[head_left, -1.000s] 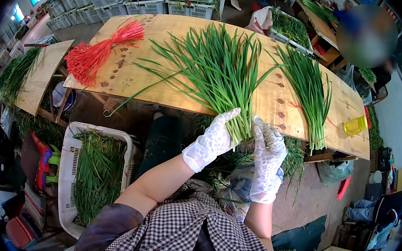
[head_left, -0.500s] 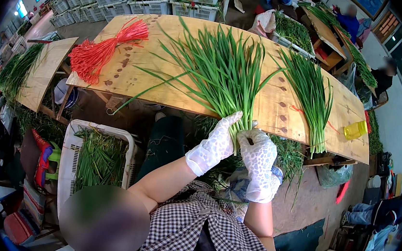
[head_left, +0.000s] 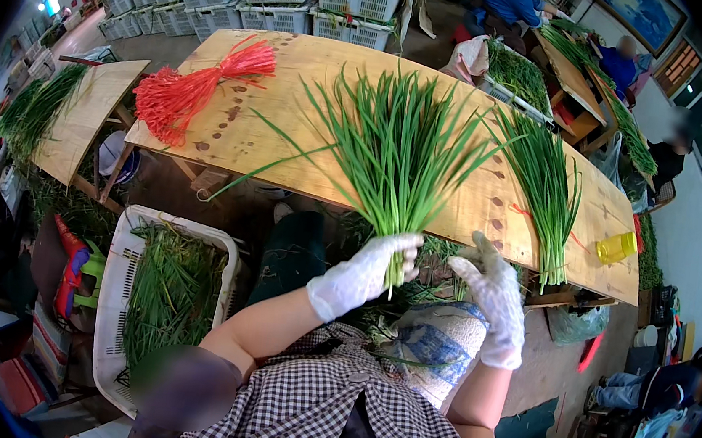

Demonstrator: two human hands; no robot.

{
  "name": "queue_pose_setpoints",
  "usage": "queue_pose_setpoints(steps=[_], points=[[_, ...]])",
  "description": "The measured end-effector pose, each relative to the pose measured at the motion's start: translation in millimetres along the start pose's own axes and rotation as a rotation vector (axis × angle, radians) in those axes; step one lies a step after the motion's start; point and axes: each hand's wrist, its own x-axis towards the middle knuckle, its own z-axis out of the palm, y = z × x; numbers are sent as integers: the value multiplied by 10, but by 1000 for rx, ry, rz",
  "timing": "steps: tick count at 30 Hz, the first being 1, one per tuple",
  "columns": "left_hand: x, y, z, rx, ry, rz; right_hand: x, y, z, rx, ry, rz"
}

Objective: The person takes a bundle of green chives from a crate and places it on a wooden table to sort and bundle it with a red tie.

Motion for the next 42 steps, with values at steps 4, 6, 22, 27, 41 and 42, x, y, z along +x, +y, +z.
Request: queue_pose_setpoints(steps=[4, 6, 22, 27, 41, 42], points=[[-265, -357, -1, 437, 148, 132, 301, 138, 608, 425, -428, -41], [-168, -123, -66, 507, -155, 371, 359, 6, 703, 748, -324, -202], [711, 574, 507, 705, -345, 486, 981, -264, 282, 534, -44, -377], [435, 231, 452, -145, -546, -187, 621, -466, -88, 209, -259, -8], [260, -13, 337, -153, -339, -138, -88, 238, 285, -404, 371, -691], [250, -25, 327, -168, -314, -118, -18, 250, 271, -403, 360, -611]])
